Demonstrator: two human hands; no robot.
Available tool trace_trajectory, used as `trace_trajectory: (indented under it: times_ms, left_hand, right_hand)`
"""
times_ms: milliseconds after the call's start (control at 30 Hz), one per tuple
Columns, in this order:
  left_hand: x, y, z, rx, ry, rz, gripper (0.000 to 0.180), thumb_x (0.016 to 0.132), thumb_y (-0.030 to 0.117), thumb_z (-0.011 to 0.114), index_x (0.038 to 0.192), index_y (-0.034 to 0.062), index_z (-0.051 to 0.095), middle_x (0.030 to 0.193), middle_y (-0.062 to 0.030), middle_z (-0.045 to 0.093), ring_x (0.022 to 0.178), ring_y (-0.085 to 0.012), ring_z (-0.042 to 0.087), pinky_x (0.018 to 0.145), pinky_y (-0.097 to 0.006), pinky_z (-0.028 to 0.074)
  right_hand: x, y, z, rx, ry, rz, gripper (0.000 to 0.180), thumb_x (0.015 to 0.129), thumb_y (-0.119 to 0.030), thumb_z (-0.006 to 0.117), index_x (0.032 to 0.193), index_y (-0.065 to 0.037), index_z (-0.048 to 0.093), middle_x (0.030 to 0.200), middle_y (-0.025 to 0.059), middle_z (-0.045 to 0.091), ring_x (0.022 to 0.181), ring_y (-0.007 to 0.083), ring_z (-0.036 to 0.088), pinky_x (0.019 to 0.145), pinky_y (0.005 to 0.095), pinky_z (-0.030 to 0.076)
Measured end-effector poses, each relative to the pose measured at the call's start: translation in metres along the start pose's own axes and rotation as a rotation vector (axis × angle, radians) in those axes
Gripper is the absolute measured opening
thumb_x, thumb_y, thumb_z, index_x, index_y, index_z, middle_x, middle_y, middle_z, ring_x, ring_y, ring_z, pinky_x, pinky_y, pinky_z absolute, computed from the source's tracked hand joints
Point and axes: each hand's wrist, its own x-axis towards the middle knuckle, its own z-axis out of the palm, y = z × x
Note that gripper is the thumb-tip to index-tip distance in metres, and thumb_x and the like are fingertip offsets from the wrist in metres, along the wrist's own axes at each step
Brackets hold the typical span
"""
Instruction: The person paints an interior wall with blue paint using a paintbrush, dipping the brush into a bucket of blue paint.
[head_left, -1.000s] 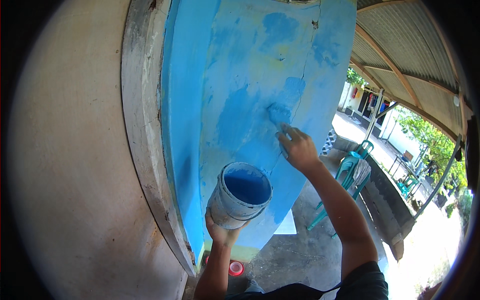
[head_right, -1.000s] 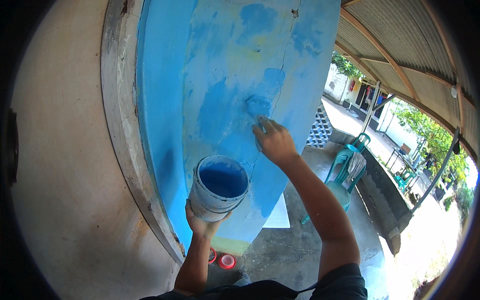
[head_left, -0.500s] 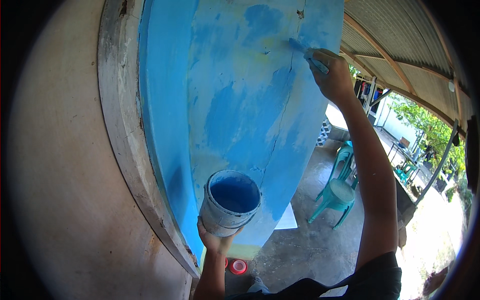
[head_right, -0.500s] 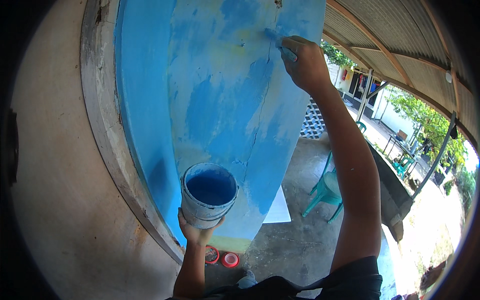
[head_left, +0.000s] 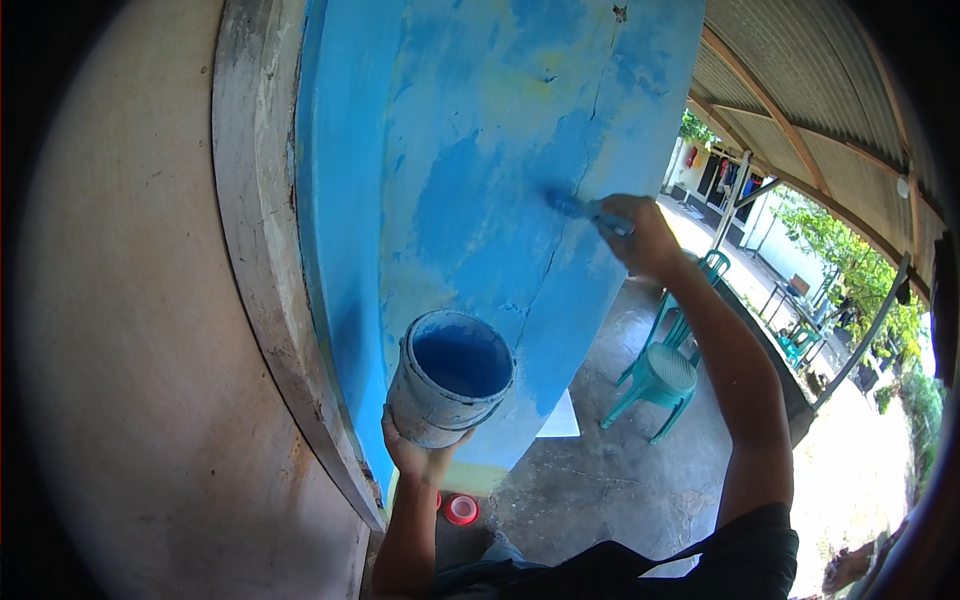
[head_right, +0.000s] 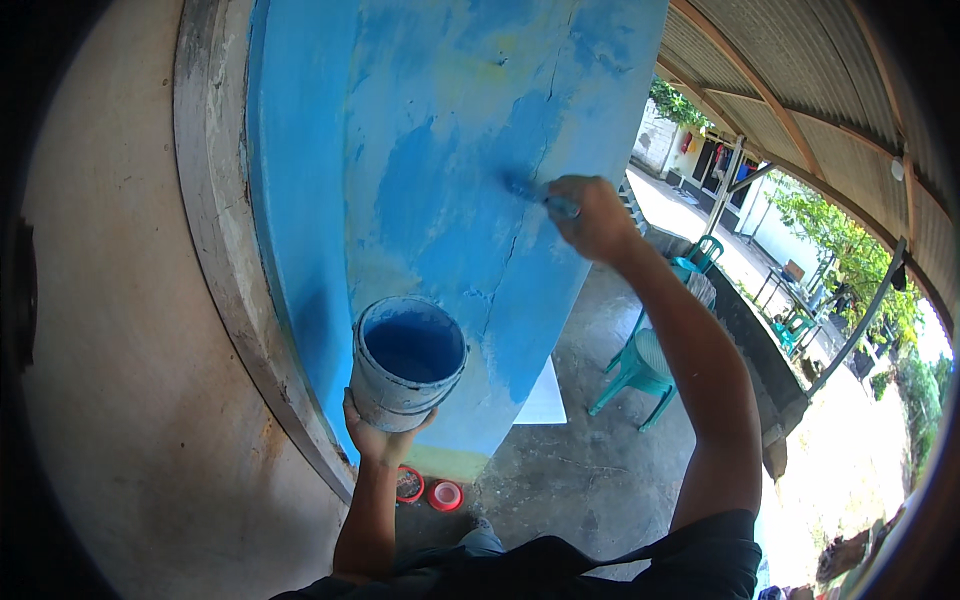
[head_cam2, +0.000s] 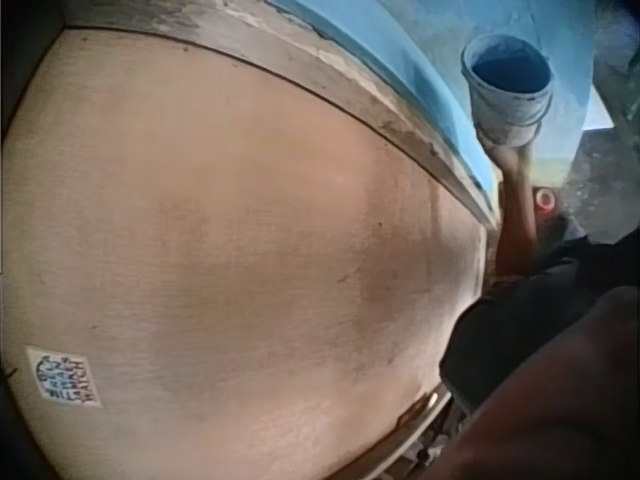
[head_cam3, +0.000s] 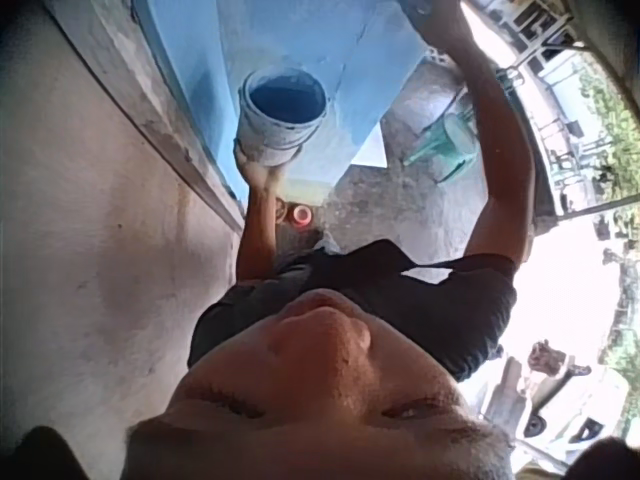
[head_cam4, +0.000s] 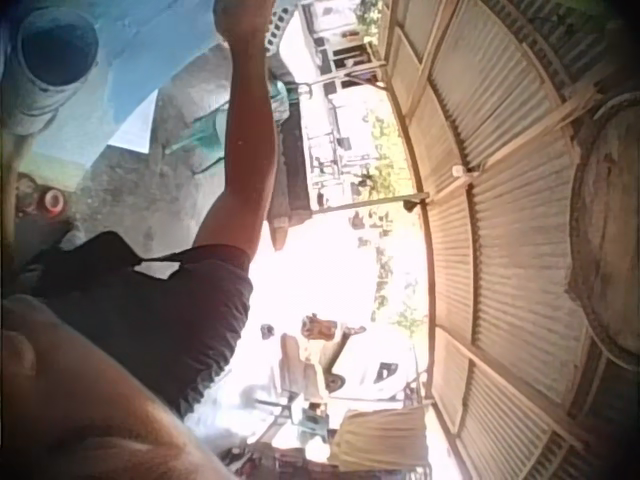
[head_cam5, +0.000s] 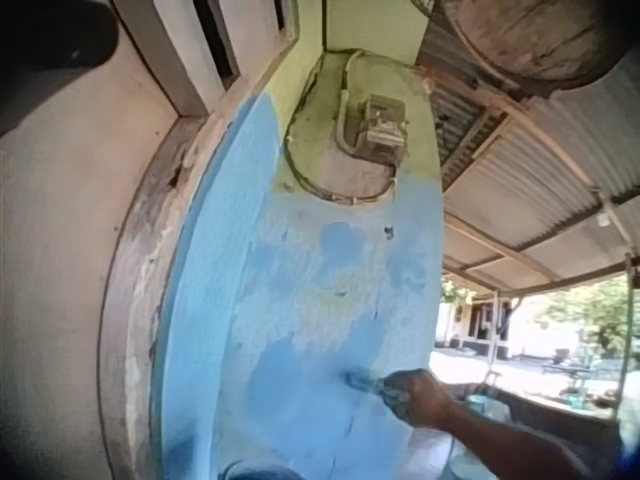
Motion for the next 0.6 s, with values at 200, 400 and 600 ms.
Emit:
trace_trajectory:
  times_ms: [200, 400, 600]
  left_hand:
    - [-0.006, -0.003, 0.002, -0.032, -0.021, -0.028, 0.073, 0.101, 0.066, 0.041, 0.163, 0.0297, 0.034, 0.171, -0.0063, 0.03, 0.155, -0.0376, 0.029, 0.114, -0.073, 0.025]
    - [-0.001, -0.004, -0.005, -0.071, 0.009, -0.039, 0.072, 0.101, 0.066, 0.041, 0.162, 0.0289, 0.035, 0.17, -0.0069, 0.031, 0.154, -0.0371, 0.031, 0.115, -0.072, 0.025]
    - [0.006, -0.008, 0.001, -0.087, 0.024, -0.047, 0.074, 0.1, 0.066, 0.042, 0.163, 0.0283, 0.033, 0.171, -0.008, 0.029, 0.155, -0.0389, 0.03, 0.115, -0.073, 0.025]
  right_hand:
    - [0.042, 0.006, -0.072, -0.183, 0.288, 0.035, 0.019, 0.087, -0.002, 0.073, 0.106, 0.001, 0.075, 0.108, 0.0195, 0.076, 0.094, 0.0363, 0.076, 0.086, 0.0396, 0.06]
    - [-0.036, 0.001, 0.046, -0.375, 0.226, -0.127, 0.024, 0.081, -0.005, 0.073, 0.105, -0.008, 0.071, 0.133, 0.0211, 0.067, 0.117, 0.0377, 0.069, 0.096, 0.0448, 0.06]
    - [-0.066, -0.034, 0.066, 0.061, -0.208, 0.0, 0.031, 0.075, -0.001, 0.078, 0.105, -0.005, 0.072, 0.108, 0.0163, 0.072, 0.096, 0.0381, 0.072, 0.084, 0.0446, 0.059]
